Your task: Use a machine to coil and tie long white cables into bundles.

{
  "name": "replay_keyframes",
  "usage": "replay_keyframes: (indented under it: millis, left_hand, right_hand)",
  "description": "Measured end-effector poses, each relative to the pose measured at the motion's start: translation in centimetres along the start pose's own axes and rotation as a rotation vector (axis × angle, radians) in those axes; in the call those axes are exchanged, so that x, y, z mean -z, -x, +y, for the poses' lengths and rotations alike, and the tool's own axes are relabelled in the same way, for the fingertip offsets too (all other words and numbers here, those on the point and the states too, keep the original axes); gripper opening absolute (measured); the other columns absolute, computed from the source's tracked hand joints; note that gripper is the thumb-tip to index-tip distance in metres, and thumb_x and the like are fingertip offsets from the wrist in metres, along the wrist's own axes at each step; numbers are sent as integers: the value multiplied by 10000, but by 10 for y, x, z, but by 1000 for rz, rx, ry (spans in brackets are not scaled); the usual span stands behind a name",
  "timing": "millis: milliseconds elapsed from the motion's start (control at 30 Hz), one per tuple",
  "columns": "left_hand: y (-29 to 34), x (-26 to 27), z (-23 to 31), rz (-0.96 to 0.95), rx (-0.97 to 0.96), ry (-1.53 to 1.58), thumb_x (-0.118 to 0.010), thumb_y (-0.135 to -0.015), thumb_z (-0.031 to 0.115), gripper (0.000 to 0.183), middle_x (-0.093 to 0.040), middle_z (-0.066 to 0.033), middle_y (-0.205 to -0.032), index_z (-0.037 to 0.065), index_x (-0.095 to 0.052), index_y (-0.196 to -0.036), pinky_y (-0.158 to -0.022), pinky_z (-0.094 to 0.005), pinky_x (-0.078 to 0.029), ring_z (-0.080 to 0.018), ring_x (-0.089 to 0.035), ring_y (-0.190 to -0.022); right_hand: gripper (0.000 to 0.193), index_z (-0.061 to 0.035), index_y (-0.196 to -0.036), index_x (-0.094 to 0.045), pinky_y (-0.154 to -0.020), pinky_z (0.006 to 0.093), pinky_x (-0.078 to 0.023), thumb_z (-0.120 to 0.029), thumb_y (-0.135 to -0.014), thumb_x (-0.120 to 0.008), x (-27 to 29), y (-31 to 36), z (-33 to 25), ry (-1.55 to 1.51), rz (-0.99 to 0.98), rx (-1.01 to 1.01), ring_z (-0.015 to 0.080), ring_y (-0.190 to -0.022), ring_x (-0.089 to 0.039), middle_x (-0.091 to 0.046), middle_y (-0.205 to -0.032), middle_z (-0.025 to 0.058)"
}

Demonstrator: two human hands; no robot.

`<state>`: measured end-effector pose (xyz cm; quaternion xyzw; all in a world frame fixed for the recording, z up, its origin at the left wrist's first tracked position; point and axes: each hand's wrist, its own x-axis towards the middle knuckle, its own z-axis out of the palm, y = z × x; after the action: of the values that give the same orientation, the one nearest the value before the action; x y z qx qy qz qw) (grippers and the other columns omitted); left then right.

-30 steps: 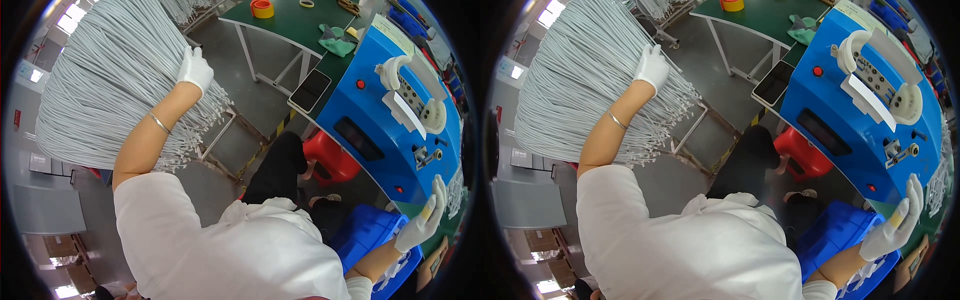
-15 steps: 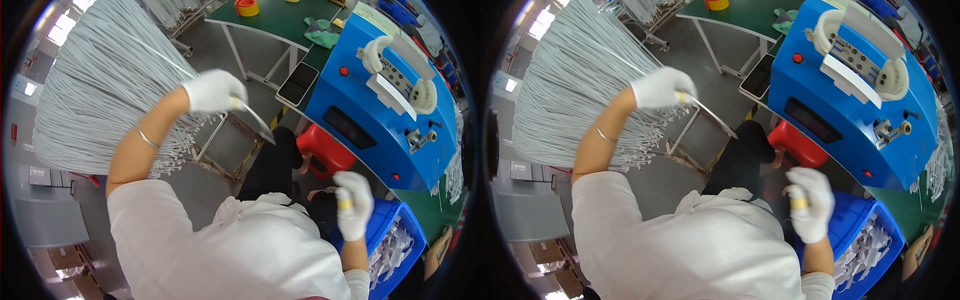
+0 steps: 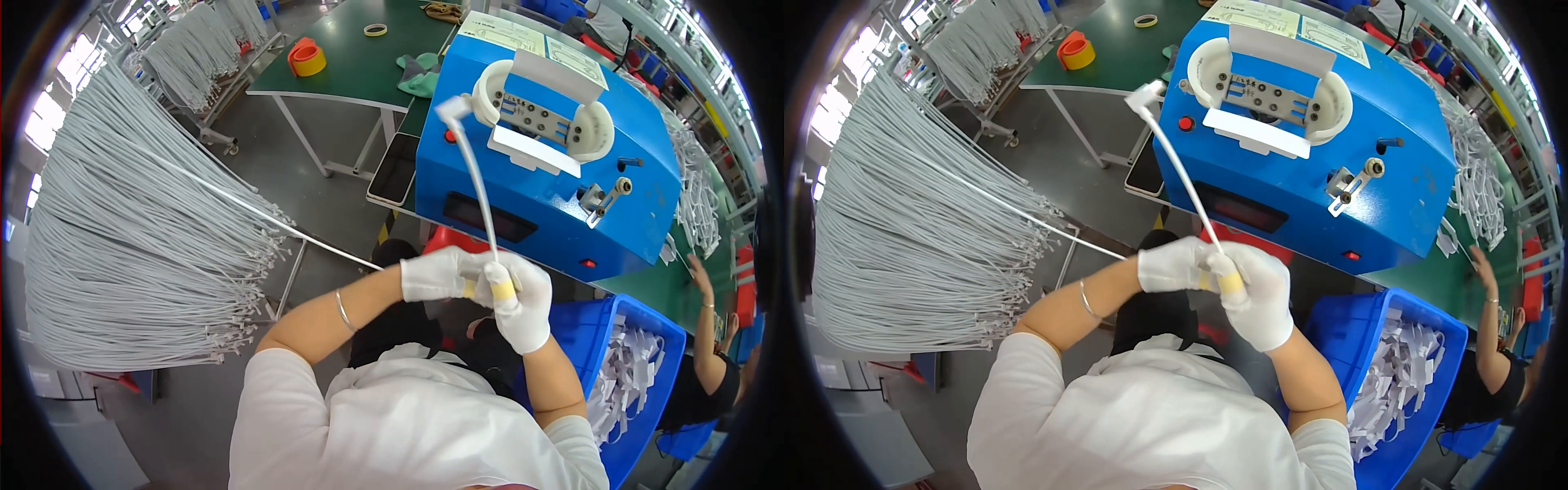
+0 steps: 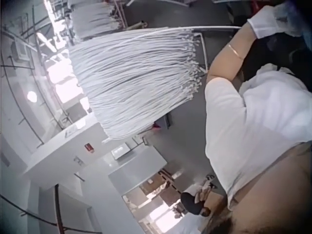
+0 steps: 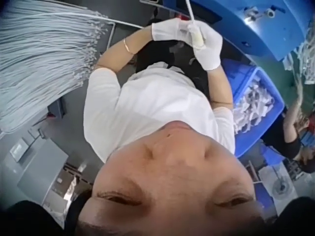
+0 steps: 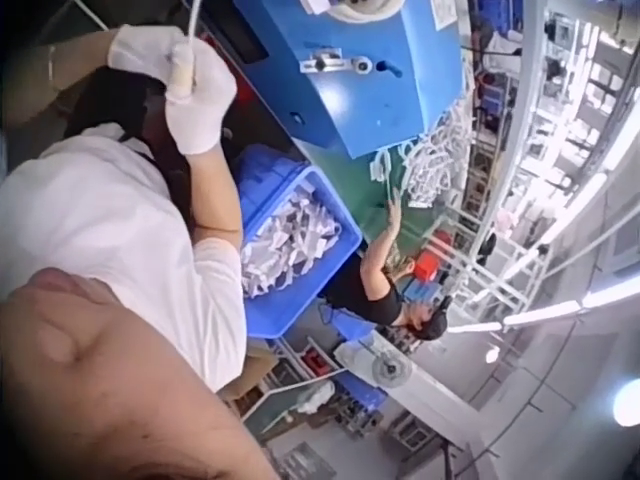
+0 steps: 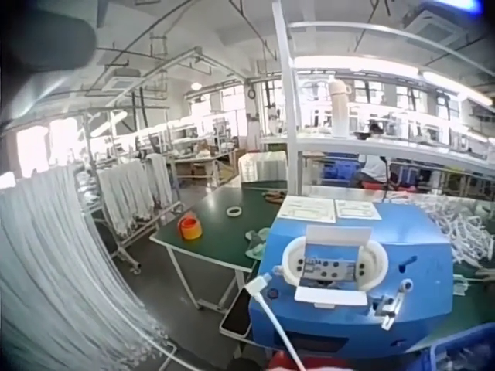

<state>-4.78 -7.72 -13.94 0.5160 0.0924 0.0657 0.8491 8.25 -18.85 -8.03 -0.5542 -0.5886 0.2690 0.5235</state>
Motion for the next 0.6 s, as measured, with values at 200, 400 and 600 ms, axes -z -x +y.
replay_keyframes:
  millis: [200, 400, 600]
  left_hand:
    - [10, 28, 126, 232, -283, -855, -608, -891, 148, 202, -694, -115, -948, 6, -673, -1018, -715, -292, -550, -177, -667, -777]
    - [-19, 25, 175, 784, -829, -708, -596, -913, 88, 168, -695, -73, -939, 1, -681, -1028, -677, -236, -547, -101, -643, -754]
    - [-31, 26, 171, 729, -741, -901, -617, -900, 62, 145, -691, -77, -909, -20, -676, -1004, -741, -233, -533, -108, -649, -819]
  right_hand:
    - [288, 38, -926, -662, -459, 215, -359, -212, -973, -527, -4, -28, -20, -387, 46, -320, 65, -450, -435, -519, -538, 12]
    - [347, 29, -899, -663, -451, 220, -384, -245, -993, -471, -3, -33, -16, -637, -10, -307, 101, -422, -463, -519, -508, 37]
    - [381, 32, -857, -634, -374, 242, -375, -292, -975, -473, 20, 2, -15, -568, 104, -399, 109, -357, -412, -436, -452, 11]
